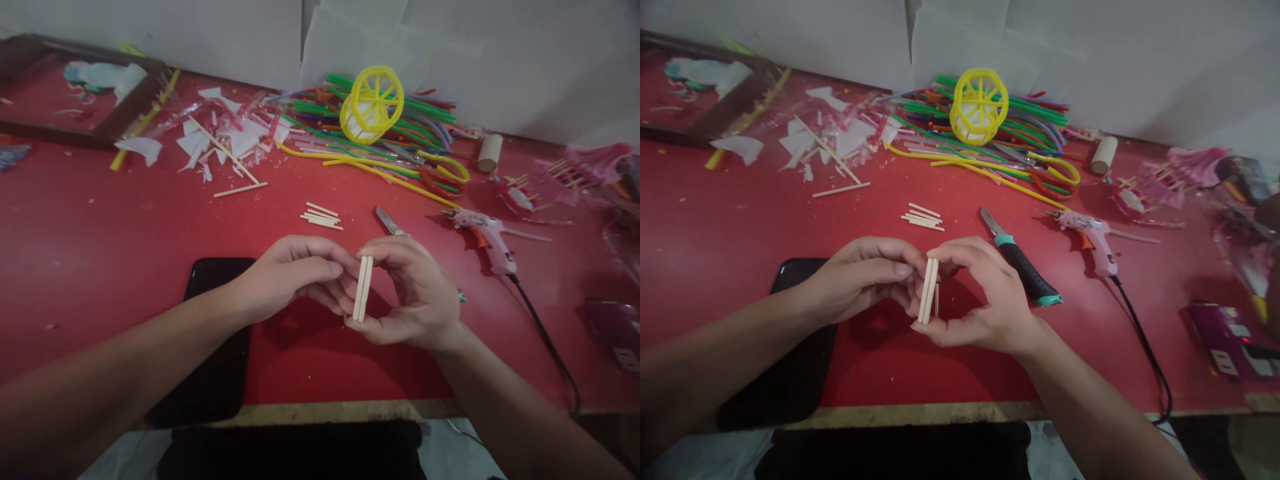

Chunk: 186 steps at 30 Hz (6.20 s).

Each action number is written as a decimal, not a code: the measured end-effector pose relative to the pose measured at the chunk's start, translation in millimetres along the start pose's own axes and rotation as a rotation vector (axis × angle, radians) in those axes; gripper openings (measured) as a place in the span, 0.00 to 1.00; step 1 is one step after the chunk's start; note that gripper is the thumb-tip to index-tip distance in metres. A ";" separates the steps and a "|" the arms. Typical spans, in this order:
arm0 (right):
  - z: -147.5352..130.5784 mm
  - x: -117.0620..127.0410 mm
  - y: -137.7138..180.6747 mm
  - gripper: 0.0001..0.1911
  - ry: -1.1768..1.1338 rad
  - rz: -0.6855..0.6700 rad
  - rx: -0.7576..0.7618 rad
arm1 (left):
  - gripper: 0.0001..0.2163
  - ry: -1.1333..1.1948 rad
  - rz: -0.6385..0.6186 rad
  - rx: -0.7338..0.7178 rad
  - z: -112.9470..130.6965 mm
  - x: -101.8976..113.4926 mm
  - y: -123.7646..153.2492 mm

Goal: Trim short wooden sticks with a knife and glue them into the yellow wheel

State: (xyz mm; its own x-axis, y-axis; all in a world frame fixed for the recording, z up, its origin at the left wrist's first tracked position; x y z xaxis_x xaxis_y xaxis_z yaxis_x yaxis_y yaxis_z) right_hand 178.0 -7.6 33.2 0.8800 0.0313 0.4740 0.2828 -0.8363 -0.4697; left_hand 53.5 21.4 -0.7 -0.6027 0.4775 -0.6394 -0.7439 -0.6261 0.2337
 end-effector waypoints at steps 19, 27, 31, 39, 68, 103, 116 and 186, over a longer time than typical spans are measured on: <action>0.5 2.3 -1.9 0.33 0.042 -0.031 0.015 | 0.07 -0.307 0.084 -0.084 5.7 4.2 -1.9; 5.6 5.9 -0.3 0.35 -0.001 -0.002 -0.005 | 0.15 -1.535 0.254 -0.235 10.1 3.6 6.4; -0.2 4.6 -3.3 0.36 0.071 -0.028 0.026 | 0.14 -1.608 0.295 -0.305 13.6 -1.5 9.1; 2.3 0.5 -6.1 0.31 0.368 -0.049 0.061 | 0.13 -0.492 0.203 -0.212 8.2 10.7 0.4; -10.0 -0.4 -10.0 0.08 0.621 0.027 0.048 | 0.09 -0.807 0.200 -0.585 21.4 3.8 7.9; -9.2 -1.0 -3.2 0.18 0.564 -0.043 0.029 | 0.09 -0.836 0.091 -0.505 20.1 -8.5 8.0; -7.9 -1.5 -2.4 0.17 0.521 -0.053 0.018 | 0.10 -0.913 0.111 -0.521 21.3 -8.0 9.4; -23.1 3.5 -1.6 0.17 0.645 -0.011 0.109 | 0.10 -0.906 0.164 -0.599 28.0 -8.1 15.5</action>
State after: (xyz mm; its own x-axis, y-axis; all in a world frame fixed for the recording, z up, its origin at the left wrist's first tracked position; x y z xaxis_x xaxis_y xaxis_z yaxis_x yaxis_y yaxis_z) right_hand 171.9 -18.8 52.8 0.4809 -0.3232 0.8150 0.3571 -0.7768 -0.5187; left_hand 38.7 25.1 28.6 -0.8522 0.4836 0.1996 -0.5226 -0.8040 -0.2837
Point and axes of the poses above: each hand's wrist, its own y-axis away from the middle knuckle, its own x-axis out of the back of the hand, z = x × y, the point moved 7 cm from there along -y, towards the middle knuckle, and after that the axes turned 2 degrees about y, right-handed, at the moved point
